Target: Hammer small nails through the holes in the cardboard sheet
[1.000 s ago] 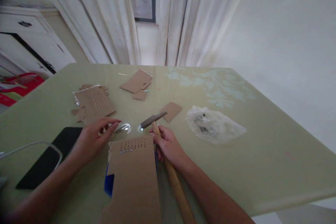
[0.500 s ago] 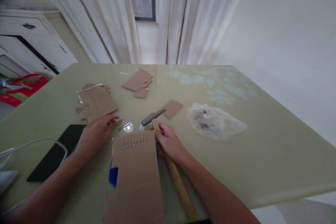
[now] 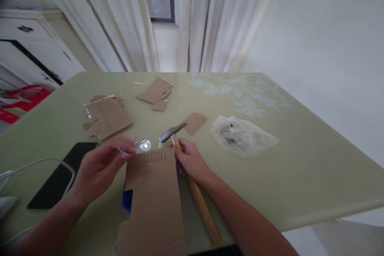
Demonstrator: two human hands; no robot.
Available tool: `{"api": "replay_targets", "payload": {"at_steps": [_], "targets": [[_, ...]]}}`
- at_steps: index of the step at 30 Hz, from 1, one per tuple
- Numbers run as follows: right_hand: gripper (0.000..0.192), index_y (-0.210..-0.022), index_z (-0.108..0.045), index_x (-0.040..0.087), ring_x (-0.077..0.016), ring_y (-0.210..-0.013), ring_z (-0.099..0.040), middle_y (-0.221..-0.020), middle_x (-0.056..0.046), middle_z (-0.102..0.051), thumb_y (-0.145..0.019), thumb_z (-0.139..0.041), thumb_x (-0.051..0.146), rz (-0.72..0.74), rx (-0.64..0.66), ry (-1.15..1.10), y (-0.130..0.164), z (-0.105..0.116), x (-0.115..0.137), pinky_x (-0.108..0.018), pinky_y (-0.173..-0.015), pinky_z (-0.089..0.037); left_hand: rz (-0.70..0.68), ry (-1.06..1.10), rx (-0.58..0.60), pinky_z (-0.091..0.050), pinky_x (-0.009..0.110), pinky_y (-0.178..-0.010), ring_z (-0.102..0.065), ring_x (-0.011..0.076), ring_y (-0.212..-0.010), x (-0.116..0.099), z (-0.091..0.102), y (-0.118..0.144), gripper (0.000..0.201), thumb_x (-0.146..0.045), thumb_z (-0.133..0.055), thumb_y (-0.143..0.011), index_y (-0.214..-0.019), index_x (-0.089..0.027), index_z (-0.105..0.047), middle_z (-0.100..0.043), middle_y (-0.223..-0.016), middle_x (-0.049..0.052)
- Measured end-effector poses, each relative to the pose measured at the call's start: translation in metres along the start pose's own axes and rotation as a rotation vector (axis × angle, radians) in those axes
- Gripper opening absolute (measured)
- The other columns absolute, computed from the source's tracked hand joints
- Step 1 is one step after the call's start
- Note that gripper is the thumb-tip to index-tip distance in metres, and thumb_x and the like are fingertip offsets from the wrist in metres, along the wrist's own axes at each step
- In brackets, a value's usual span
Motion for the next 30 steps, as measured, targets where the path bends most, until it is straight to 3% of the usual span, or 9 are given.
{"api": "replay_targets", "payload": {"at_steps": [4, 8, 15, 30], "targets": [[0.043, -0.102, -0.064, 0.022, -0.0132, -0.057, -0.056, -0.075, 0.002, -0.065, -0.086, -0.077, 0.059, 0.018, -0.009, 0.018, 0.002, -0.004, 0.001, -0.022, -0.047, -0.041, -0.071, -0.038, 0.090, -0.054, 0.030, -0.082, -0.071, 0.0157, -0.087, -0.012, -0.007, 0.001, 0.015, -0.014, -0.074, -0.099, -0.105, -0.028, -0.077, -0.078, -0.093, -0.001], [0.043, -0.101, -0.064, 0.022, -0.0120, -0.052, -0.051, -0.075, 0.003, -0.063, -0.087, -0.078, 0.060, 0.000, 0.001, 0.037, 0.006, -0.008, 0.004, -0.022, -0.042, -0.037, -0.089, -0.126, 0.130, -0.051, 0.034, -0.084, -0.071, 0.0160, -0.083, -0.012, -0.010, 0.000, 0.014, -0.016, -0.074, -0.100, -0.106, -0.028, -0.079, -0.081, -0.091, -0.002], [0.040, -0.101, -0.065, 0.023, -0.0120, -0.049, -0.049, -0.072, 0.003, -0.060, -0.089, -0.077, 0.059, -0.004, -0.001, 0.054, 0.008, -0.010, 0.007, -0.022, -0.039, -0.037, -0.067, -0.169, 0.219, -0.048, 0.039, -0.092, -0.071, 0.0202, -0.095, -0.008, -0.015, 0.006, 0.012, -0.022, -0.070, -0.104, -0.108, -0.029, -0.080, -0.081, -0.099, 0.001], [0.039, -0.101, -0.066, 0.022, -0.0131, -0.054, -0.053, -0.075, 0.002, -0.064, -0.088, -0.078, 0.056, 0.005, -0.006, 0.041, 0.008, -0.010, 0.008, -0.022, -0.043, -0.040, -0.076, -0.198, 0.196, -0.047, 0.037, -0.091, -0.068, 0.0187, -0.097, -0.010, -0.017, 0.005, 0.015, -0.019, -0.072, -0.103, -0.108, -0.030, -0.079, -0.078, -0.105, 0.000]]}}
Point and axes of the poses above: each hand's wrist, its own y-axis away from the middle knuckle, its own z-axis out of the back of the hand, x = y × z, the point moved 4 cm from there along -y, towards the middle knuckle
